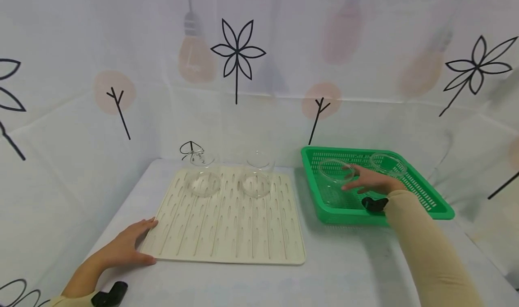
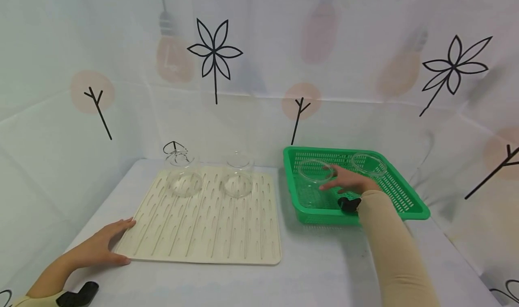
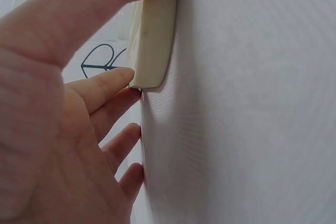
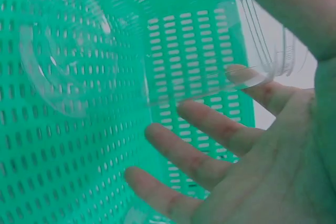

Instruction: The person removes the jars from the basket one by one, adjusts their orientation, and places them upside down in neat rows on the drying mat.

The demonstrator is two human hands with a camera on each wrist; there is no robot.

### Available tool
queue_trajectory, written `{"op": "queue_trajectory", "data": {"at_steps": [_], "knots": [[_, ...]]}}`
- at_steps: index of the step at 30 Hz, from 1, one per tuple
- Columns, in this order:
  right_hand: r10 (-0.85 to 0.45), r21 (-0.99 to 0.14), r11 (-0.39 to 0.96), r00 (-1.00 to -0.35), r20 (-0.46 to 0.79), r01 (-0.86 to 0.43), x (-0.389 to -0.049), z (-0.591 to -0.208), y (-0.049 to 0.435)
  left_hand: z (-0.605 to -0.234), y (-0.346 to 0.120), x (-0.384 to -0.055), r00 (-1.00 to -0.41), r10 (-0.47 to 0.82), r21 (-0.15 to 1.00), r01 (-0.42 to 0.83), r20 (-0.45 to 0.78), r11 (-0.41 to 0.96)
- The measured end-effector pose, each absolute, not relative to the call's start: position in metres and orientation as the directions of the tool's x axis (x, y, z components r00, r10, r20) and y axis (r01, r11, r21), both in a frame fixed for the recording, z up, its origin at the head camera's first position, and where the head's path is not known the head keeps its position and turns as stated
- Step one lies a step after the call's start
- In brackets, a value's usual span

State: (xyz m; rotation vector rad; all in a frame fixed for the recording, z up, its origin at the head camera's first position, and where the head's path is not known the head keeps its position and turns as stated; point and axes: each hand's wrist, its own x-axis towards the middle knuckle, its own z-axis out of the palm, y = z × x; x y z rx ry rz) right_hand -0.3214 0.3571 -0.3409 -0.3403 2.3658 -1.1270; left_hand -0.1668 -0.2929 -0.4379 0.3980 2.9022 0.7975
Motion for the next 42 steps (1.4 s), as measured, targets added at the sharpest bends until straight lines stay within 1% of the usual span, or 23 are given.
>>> {"op": "queue_trajectory", "data": {"at_steps": [9, 21, 34, 42], "knots": [[-0.371, -0.777, 0.627, -0.899, -0.231, -0.059, -0.322, -0.340, 0.349, -0.438, -0.292, -0.167, -0.960, 0.278, 0.519, 0.222, -0.032, 0.825], [-0.322, -0.761, 0.641, -0.935, -0.146, -0.102, -0.318, -0.336, 0.350, -0.435, -0.288, -0.167, -0.961, 0.272, 0.514, 0.208, -0.052, 0.832], [-0.295, -0.684, 0.712, -0.951, -0.087, -0.158, -0.305, -0.312, 0.339, -0.435, -0.291, -0.169, -0.959, 0.283, 0.506, 0.230, -0.030, 0.831], [-0.280, -0.680, 0.718, -0.956, -0.083, -0.152, -0.297, -0.306, 0.332, -0.436, -0.291, -0.166, -0.960, 0.275, 0.533, 0.204, -0.055, 0.821]]}}
